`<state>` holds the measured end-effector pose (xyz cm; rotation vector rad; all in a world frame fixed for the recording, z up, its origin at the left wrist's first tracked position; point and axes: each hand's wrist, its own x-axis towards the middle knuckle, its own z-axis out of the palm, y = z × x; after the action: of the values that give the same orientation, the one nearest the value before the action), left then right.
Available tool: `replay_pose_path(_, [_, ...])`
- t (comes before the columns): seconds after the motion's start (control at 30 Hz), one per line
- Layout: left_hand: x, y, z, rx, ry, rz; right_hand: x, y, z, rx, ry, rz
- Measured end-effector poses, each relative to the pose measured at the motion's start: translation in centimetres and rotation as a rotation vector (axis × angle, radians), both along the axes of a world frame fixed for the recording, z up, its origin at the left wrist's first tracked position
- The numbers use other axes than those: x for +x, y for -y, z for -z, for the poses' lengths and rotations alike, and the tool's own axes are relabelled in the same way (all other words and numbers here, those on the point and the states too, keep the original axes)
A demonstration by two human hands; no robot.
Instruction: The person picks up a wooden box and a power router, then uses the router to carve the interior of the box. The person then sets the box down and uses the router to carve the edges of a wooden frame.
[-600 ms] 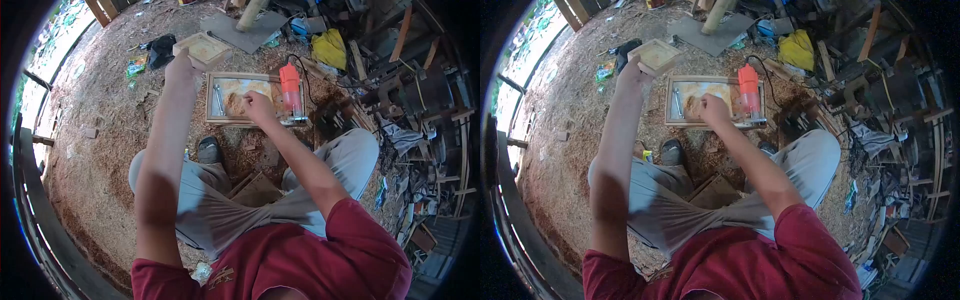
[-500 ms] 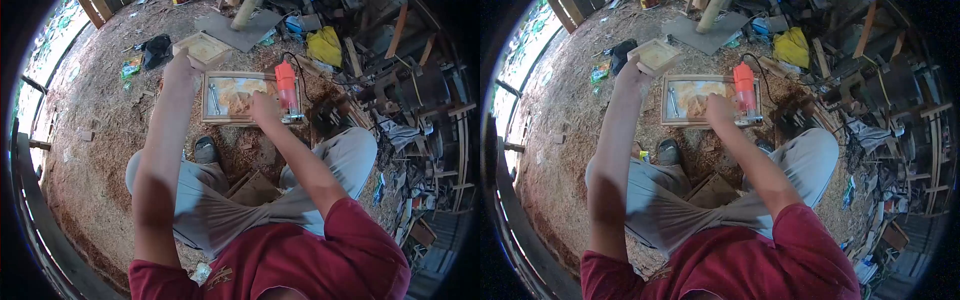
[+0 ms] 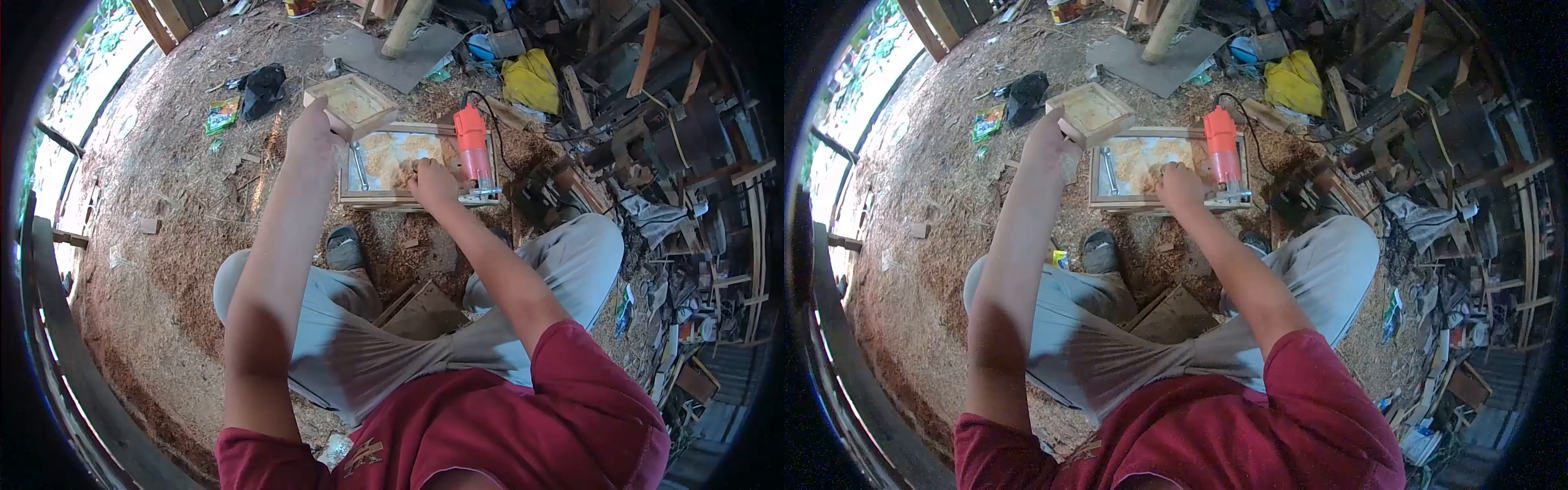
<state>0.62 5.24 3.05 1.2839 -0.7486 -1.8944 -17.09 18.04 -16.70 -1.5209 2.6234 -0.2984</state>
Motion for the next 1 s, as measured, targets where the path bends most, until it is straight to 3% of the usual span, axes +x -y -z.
replay_pose_path(0.07, [0.5, 0.4, 0.5, -0.041, 0.022, 0.016, 1.0, 0.9, -0.6, -0.011, 0.130, -0.012])
replay_pose_path(0.17, [0.7, 1.9, 1.8, -0.003, -0.074, -0.045, 1.4, 3.3, 0.7, -0.303, 0.361, -0.141])
replay_pose_path(0.27, [1.3, 1.5, 1.4, -0.031, -0.021, -0.090, 2.9, 4.4, -0.6, -0.589, 0.376, -0.167])
replay_pose_path(0.47, [0.5, 2.8, 3.9, 0.035, -0.100, -0.168, -0.8, 3.2, -2.5, -0.584, 0.527, -0.231])
replay_pose_path(0.57, [-1.7, 2.4, 7.8, 0.022, -0.170, -0.121, -5.2, 2.1, -5.5, -0.443, 0.334, -0.195])
replay_pose_path(0.67, [-3.4, 0.0, 10.4, -0.036, 0.188, -0.043, -8.7, -0.7, -7.5, -0.184, 0.291, -0.168])
replay_pose_path(0.77, [-4.3, 0.9, 18.3, -0.299, 0.410, 0.322, -11.0, -3.2, -8.3, -0.020, 0.137, -0.126])
replay_pose_path(0.87, [-5.2, -1.4, 19.0, -0.460, 0.568, 0.388, -10.8, -5.3, -9.2, 0.017, 0.020, 0.068])
replay_pose_path(0.93, [-4.9, -4.5, 15.1, -0.531, 0.536, 0.386, -10.9, -5.5, -8.1, 0.014, 0.023, 0.195])
replay_pose_path(1.0, [-5.0, -5.3, 14.4, -0.658, 0.583, 0.442, -11.7, -5.1, -6.0, 0.094, 0.228, 0.206])
